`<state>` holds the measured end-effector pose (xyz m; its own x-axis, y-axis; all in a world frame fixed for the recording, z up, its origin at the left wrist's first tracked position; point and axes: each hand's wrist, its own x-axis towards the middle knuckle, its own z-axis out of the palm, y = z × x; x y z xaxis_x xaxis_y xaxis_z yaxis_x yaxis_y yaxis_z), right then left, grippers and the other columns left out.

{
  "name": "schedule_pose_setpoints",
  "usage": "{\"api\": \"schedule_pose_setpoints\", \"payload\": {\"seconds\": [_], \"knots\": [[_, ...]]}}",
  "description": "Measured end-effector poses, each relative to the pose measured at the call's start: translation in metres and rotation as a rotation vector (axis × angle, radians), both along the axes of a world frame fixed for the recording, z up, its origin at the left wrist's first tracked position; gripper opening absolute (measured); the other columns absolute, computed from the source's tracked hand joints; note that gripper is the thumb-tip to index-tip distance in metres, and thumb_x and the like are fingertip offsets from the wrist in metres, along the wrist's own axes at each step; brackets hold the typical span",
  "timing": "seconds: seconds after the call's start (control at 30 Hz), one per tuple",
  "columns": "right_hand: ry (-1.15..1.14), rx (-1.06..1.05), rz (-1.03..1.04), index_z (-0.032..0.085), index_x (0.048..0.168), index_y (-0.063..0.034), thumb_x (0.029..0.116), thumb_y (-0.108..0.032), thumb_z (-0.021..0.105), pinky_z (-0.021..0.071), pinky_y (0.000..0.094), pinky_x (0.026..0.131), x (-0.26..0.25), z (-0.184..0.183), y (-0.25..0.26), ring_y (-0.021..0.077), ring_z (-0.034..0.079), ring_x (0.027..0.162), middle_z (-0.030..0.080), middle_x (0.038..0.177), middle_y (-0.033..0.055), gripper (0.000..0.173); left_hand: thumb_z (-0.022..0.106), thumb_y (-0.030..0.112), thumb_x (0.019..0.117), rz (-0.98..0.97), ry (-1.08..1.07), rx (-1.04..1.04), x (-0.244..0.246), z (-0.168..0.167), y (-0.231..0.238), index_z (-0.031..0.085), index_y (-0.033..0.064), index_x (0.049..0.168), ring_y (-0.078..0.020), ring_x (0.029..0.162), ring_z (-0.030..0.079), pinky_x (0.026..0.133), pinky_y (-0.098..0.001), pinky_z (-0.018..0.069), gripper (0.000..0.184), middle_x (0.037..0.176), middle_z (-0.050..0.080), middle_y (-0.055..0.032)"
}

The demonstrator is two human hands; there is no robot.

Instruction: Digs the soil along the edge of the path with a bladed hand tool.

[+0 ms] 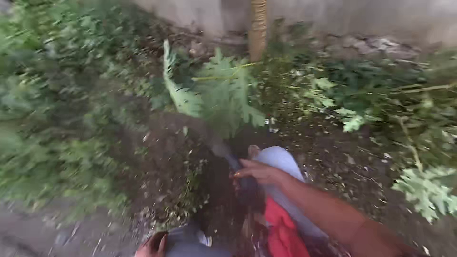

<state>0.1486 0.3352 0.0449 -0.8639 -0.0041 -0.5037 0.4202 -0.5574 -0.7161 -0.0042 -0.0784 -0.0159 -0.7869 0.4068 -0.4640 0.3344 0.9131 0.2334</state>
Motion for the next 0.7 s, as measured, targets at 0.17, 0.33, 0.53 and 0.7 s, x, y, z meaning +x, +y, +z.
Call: {"api": "schedule_pose_setpoints", "payload": {"seconds": [0.17, 0.33, 0.53, 0.7], "knots": [[-0.356, 0.103, -0.136, 0.045, 0.136, -0.0052, 0.1035, -0.011, 0.058, 0.055, 0.0298, 0.057, -0.073, -0.066, -0.06, 0.0153, 0.061, 0.062, 0.06, 0.084, 0.0071, 0.035, 0.054, 0.035, 0.1014, 0.169, 0.053, 0.096, 0.055, 0.018, -0.043, 0.076, 0.0095, 0.116, -0.0471, 0.113, 0.068, 0.094, -0.0735, 0.0479, 0.037, 0.115, 0.074, -0.0204], [-0.519, 0.276, -0.107, 0.047, 0.13, -0.0013, 0.1005, -0.009, 0.064, 0.0539, 0.03, 0.052, -0.103, -0.166, -0.09, 0.0155, 0.059, 0.056, 0.057, 0.077, 0.0083, 0.035, 0.049, 0.03, 0.1002, 0.32, 0.101, 0.153, 0.112, 0.01, -0.075, 0.078, 0.0056, 0.106, -0.0458, 0.11, 0.069, 0.092, -0.0702, 0.0508, 0.038, 0.111, 0.075, -0.0206], [-0.628, 0.66, 0.197, 0.041, 0.146, -0.0011, 0.0955, -0.009, 0.07, 0.0581, 0.0384, 0.067, -0.124, -0.251, -0.092, 0.0225, 0.066, 0.071, 0.064, 0.099, 0.0173, 0.059, 0.045, 0.034, 0.099, 0.395, 0.088, 0.09, 0.152, 0.0, -0.105, 0.078, 0.0035, 0.099, -0.0448, 0.111, 0.069, 0.094, -0.0661, 0.0514, 0.045, 0.108, 0.076, -0.0196], [-0.628, 0.986, 0.88, 0.038, 0.157, -0.0049, 0.0934, -0.014, 0.071, 0.0547, 0.0558, 0.097, -0.096, -0.257, -0.077, 0.0387, 0.068, 0.114, 0.062, 0.134, 0.0261, 0.073, 0.044, 0.032, 0.1005, 0.396, 0.069, 0.125, 0.144, -0.008, -0.124, 0.078, 0.0045, 0.101, -0.0422, 0.111, 0.07, 0.096, -0.0623, 0.0518, 0.044, 0.108, 0.076, -0.0183]]}}
